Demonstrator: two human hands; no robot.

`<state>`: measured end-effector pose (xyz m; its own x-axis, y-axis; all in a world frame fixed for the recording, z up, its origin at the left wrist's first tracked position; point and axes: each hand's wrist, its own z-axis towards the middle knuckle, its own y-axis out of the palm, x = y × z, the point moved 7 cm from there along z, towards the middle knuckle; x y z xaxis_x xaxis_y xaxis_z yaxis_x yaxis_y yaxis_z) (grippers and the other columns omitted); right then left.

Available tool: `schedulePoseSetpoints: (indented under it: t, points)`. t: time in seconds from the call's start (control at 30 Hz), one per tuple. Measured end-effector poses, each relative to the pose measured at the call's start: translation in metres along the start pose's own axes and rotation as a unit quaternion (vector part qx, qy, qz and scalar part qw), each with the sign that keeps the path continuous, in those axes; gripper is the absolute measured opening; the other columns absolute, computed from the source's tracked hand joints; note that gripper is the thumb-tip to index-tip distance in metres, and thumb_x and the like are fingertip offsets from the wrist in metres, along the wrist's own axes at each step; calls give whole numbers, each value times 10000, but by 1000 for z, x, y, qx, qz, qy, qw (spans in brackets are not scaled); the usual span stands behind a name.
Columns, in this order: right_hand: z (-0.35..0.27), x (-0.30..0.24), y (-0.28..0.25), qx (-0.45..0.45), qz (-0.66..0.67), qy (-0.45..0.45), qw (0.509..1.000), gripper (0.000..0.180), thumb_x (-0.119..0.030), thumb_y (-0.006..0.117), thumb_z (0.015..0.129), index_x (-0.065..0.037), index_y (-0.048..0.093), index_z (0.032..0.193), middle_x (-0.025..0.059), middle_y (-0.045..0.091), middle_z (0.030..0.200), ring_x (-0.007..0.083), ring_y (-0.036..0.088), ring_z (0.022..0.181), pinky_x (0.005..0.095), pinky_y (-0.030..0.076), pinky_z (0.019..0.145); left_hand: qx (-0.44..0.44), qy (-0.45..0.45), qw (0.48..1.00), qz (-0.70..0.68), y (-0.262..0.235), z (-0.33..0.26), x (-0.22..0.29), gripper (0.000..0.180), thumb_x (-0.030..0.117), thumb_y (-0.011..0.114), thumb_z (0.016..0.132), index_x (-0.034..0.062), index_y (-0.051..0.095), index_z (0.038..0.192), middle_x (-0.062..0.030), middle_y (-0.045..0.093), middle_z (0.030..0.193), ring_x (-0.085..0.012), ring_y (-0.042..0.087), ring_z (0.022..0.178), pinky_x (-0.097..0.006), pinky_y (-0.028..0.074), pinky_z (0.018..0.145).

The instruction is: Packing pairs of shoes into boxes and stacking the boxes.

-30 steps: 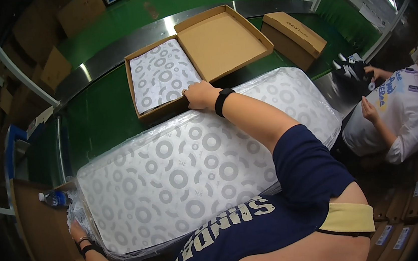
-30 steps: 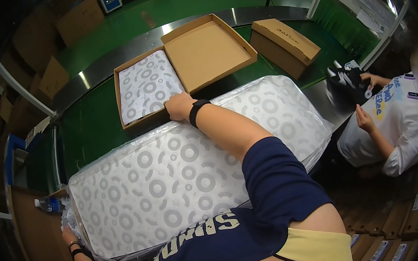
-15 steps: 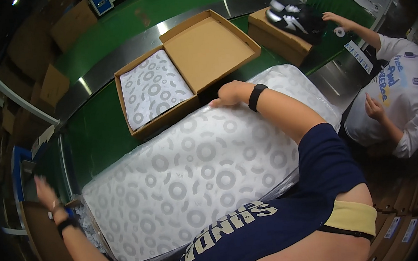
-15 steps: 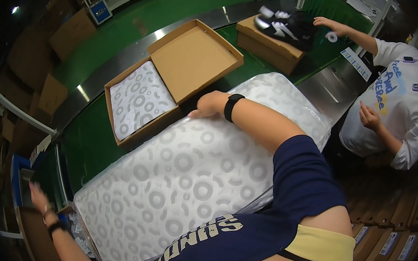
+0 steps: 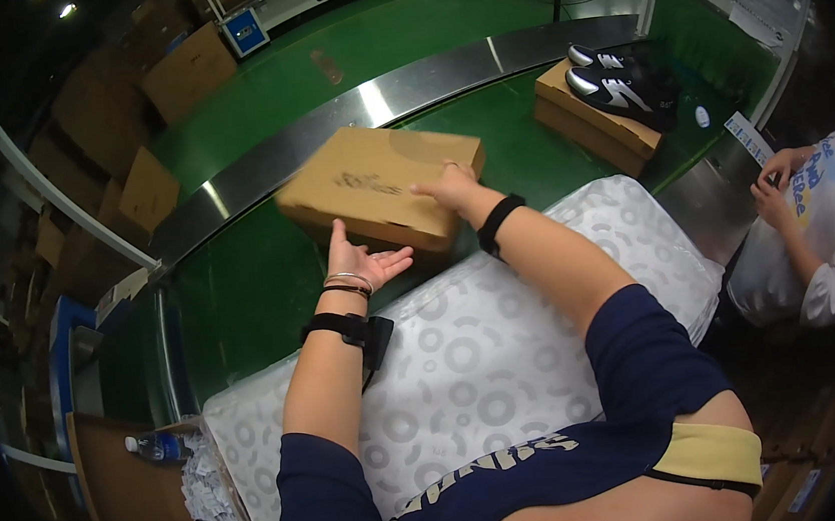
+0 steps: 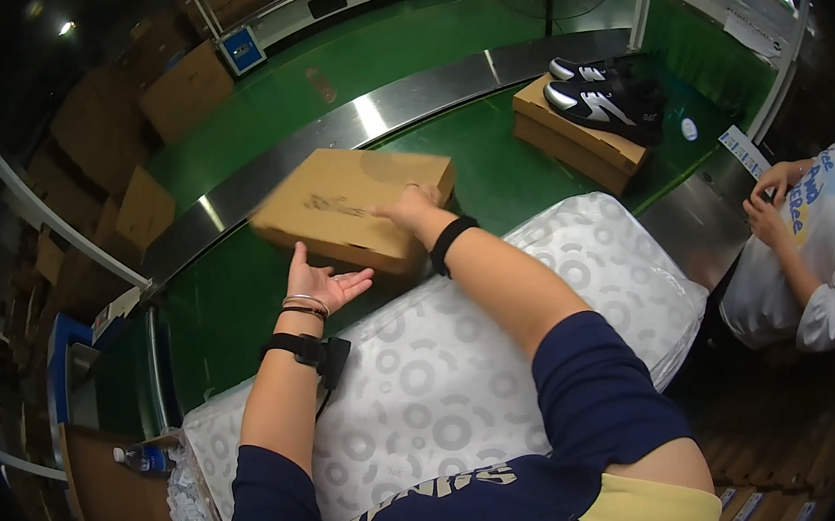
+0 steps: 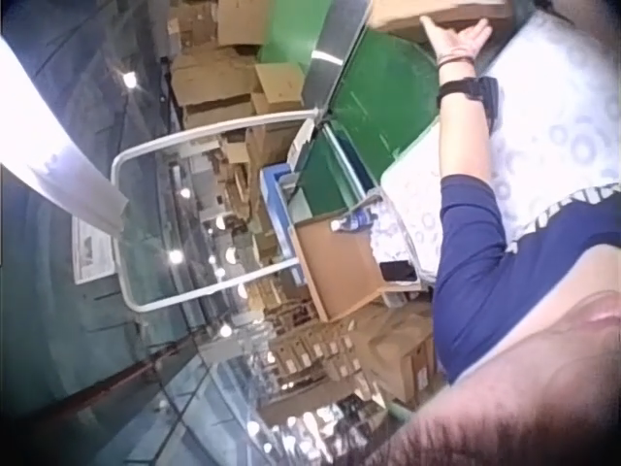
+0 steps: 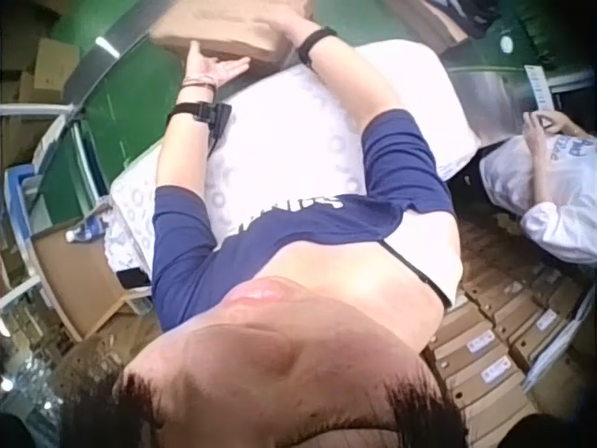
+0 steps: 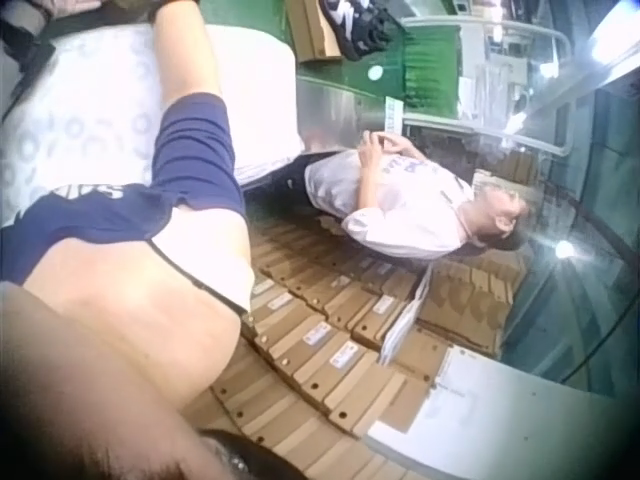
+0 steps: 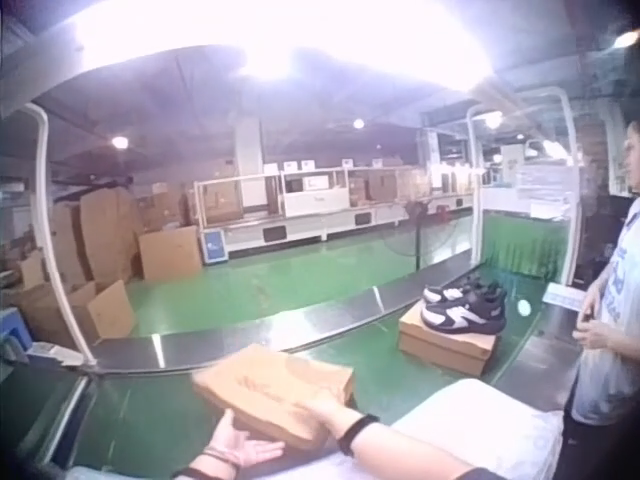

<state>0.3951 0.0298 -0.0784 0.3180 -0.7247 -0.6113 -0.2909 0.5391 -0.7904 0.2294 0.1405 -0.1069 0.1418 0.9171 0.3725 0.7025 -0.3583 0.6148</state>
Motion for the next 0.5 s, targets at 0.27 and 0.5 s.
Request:
schedulePoseSetpoints:
  t: [0.27,0.5]
  points:
    - [42,80,39,-106,382,113,911,836,-222,778,614,56,253,1202,216,543,1025,266,555,956,388,477,778,211,239,904,283,-71,5,94,953,438,667,678,95,107,1369,-218,133,1386,-426,220,1237,-563,253,945]
    - [22,54,-2,-88,319,43,943,616,-184,730,674,68,432,1151,127,580,1009,200,594,841,296,477,719,163,254,914,272,-103,21,111,457,443,583,736,153,544,1087,-76,559,1035,-261,508,941,-459,393,731]
